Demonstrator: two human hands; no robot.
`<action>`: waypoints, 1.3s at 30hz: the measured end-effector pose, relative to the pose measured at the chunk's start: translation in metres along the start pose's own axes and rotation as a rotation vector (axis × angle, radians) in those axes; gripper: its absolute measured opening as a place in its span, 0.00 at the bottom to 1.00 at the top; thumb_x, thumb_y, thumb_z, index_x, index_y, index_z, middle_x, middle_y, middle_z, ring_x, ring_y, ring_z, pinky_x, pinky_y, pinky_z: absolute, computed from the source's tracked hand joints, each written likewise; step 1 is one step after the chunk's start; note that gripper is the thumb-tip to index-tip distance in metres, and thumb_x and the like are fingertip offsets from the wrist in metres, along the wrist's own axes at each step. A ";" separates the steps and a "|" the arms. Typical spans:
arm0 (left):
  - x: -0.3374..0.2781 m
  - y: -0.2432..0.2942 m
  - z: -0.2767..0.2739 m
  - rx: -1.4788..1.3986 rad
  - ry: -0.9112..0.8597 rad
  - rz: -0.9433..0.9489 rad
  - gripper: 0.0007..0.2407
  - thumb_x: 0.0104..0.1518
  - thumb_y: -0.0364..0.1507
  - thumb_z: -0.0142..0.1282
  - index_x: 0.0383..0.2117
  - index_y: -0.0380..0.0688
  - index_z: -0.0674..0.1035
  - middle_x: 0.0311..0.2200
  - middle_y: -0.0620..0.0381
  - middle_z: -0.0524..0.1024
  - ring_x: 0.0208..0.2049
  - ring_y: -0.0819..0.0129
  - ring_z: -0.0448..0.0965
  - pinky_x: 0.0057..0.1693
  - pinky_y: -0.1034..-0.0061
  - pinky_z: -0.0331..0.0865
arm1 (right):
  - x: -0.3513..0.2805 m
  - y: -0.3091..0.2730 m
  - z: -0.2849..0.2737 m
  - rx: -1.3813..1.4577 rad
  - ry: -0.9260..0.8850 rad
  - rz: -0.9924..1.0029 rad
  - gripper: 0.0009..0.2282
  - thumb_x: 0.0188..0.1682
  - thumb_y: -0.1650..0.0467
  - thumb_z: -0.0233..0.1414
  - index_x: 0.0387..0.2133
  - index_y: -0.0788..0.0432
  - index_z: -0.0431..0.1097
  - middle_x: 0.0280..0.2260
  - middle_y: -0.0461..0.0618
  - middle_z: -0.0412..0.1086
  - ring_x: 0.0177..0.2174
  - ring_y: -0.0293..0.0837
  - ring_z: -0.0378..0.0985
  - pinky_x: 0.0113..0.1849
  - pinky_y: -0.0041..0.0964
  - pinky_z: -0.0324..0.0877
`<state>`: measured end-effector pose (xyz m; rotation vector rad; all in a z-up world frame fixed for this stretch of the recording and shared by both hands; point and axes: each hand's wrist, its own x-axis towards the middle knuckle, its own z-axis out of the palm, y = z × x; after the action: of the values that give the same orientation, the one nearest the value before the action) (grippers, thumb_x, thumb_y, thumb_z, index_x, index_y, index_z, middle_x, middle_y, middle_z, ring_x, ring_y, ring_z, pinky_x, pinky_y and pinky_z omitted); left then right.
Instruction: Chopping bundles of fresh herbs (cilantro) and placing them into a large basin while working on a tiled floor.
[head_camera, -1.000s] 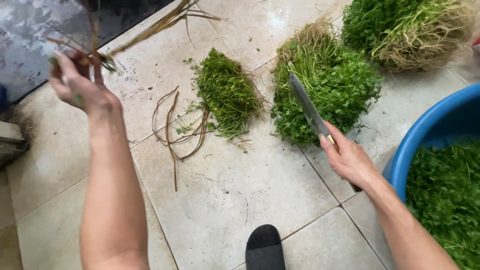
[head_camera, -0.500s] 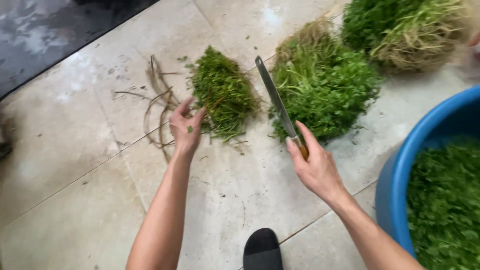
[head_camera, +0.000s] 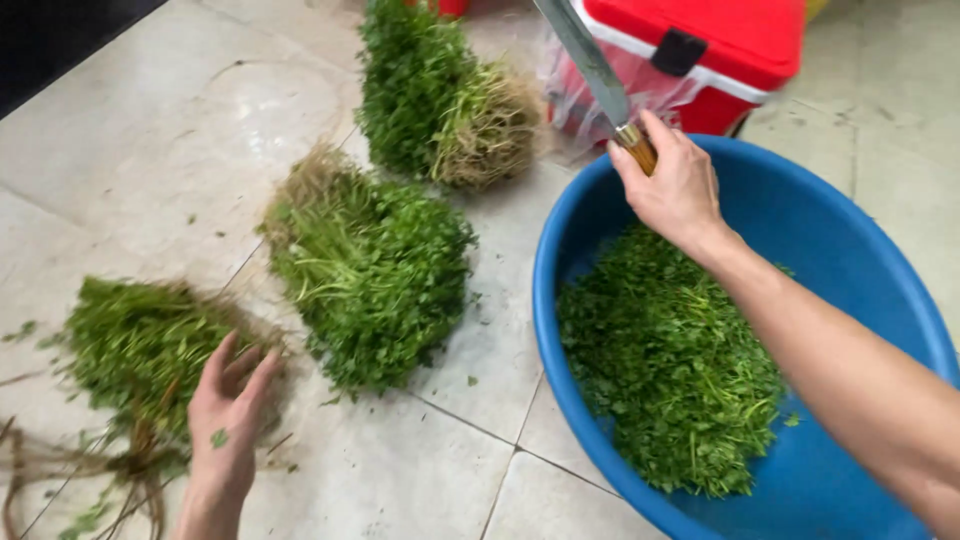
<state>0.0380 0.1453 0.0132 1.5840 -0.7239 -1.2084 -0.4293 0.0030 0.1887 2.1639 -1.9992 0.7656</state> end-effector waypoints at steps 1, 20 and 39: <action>0.003 -0.007 0.001 -0.004 -0.028 0.010 0.35 0.56 0.33 0.60 0.71 0.46 0.58 0.63 0.40 0.68 0.59 0.54 0.75 0.59 0.60 0.71 | -0.001 0.035 -0.005 -0.019 0.018 0.014 0.21 0.55 0.60 0.57 0.54 0.64 0.69 0.40 0.66 0.75 0.41 0.64 0.78 0.43 0.56 0.71; 0.030 -0.070 -0.030 -0.037 -0.108 -0.259 0.24 0.63 0.24 0.48 0.68 0.33 0.64 0.56 0.32 0.74 0.58 0.44 0.75 0.61 0.53 0.70 | -0.048 0.335 -0.076 -0.372 -0.165 -0.174 0.17 0.53 0.62 0.58 0.51 0.57 0.73 0.45 0.56 0.73 0.47 0.56 0.74 0.51 0.48 0.71; 0.001 -0.022 -0.018 0.005 -0.094 -0.415 0.21 0.66 0.28 0.43 0.67 0.40 0.66 0.59 0.40 0.74 0.58 0.50 0.76 0.60 0.58 0.72 | -0.075 0.393 -0.068 -0.421 -0.169 -0.036 0.20 0.50 0.63 0.59 0.56 0.50 0.74 0.49 0.57 0.70 0.52 0.59 0.69 0.56 0.51 0.66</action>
<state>0.0527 0.1579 -0.0075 1.7433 -0.4668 -1.5890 -0.8261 0.0450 0.1137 2.0579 -1.9671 0.1367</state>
